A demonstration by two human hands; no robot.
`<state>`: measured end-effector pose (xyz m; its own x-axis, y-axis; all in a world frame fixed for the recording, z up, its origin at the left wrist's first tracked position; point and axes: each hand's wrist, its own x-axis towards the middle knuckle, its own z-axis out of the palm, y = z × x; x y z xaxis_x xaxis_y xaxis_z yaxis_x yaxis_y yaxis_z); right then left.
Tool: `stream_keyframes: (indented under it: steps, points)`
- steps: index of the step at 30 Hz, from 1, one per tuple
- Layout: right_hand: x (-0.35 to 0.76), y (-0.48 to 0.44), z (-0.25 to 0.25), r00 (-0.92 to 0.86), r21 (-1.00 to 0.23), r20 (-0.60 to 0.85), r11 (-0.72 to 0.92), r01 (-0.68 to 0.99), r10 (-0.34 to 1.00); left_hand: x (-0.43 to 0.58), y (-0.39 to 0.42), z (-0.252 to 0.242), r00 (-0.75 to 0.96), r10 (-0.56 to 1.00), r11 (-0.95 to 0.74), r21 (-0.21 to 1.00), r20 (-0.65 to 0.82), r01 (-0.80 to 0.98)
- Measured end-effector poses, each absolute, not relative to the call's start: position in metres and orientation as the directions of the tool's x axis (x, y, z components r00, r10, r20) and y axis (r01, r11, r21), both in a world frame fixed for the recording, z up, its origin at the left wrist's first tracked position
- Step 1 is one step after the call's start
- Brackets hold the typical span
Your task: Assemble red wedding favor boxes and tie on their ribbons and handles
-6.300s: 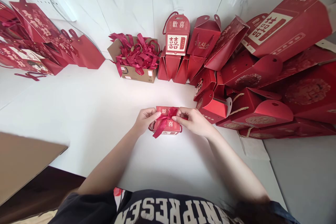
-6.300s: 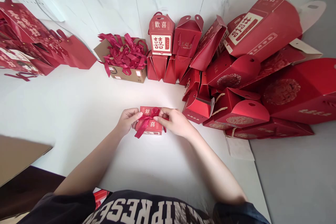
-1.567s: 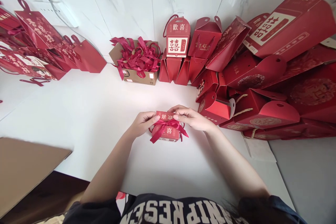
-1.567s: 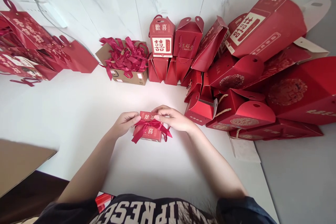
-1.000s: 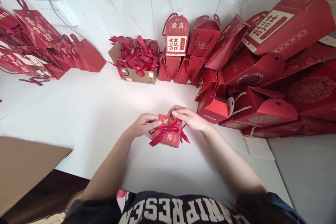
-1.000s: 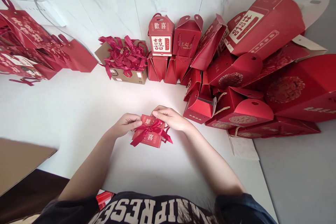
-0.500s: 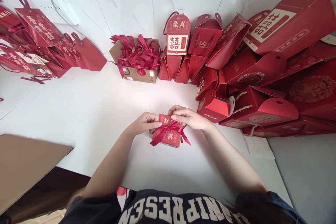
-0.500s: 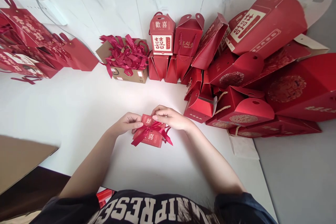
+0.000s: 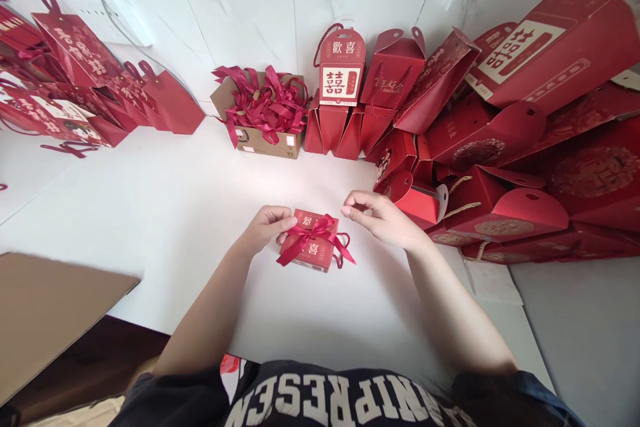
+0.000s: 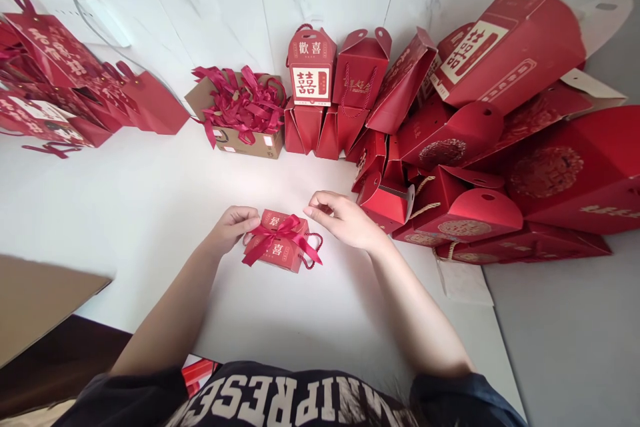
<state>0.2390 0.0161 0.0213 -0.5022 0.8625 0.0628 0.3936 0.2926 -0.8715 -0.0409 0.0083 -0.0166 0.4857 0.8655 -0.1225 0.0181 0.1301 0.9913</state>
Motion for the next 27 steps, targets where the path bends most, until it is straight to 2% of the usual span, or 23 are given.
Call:
stream_keyframes:
  steps: [3,5,8,11,15,18,22,27]
  points:
    - [0.242,0.014,0.019,-0.516,-0.865,-0.100,0.182,0.468,0.851,-0.044,0.009,-0.016,0.407,0.907,0.112,0.993,-0.111,0.021]
    - [0.239,0.016,0.010,-0.542,-0.887,-0.191,0.092,0.452,0.818,-0.045,0.010,-0.015,0.375,0.921,0.098,0.994,-0.106,0.040]
    - [0.230,0.019,-0.003,-0.607,-0.957,-0.231,-0.066,0.282,0.761,-0.044,0.009,-0.011,0.345,0.933,0.071,0.993,-0.100,0.093]
    - [0.225,0.023,-0.010,-0.647,-0.984,-0.176,-0.155,0.089,0.742,-0.044,0.008,-0.007,0.336,0.938,0.030,0.984,-0.088,0.173]
    - [0.227,0.022,-0.004,-0.656,-0.997,-0.081,-0.068,0.046,0.750,-0.044,0.007,-0.004,0.377,0.920,0.012,0.969,-0.107,0.247]
    - [0.229,0.016,0.006,-0.635,-0.989,0.000,0.095,0.116,0.773,-0.044,0.007,-0.005,0.387,0.912,0.038,0.967,-0.137,0.253]
    - [0.230,0.007,0.020,-0.609,-0.904,0.126,0.344,0.256,0.783,-0.044,0.008,-0.011,0.368,0.920,0.052,0.972,-0.135,0.228]
    - [0.235,0.005,0.026,-0.673,-0.839,0.103,0.428,0.337,0.732,-0.043,0.010,-0.023,0.383,0.914,0.086,0.987,-0.134,0.139]
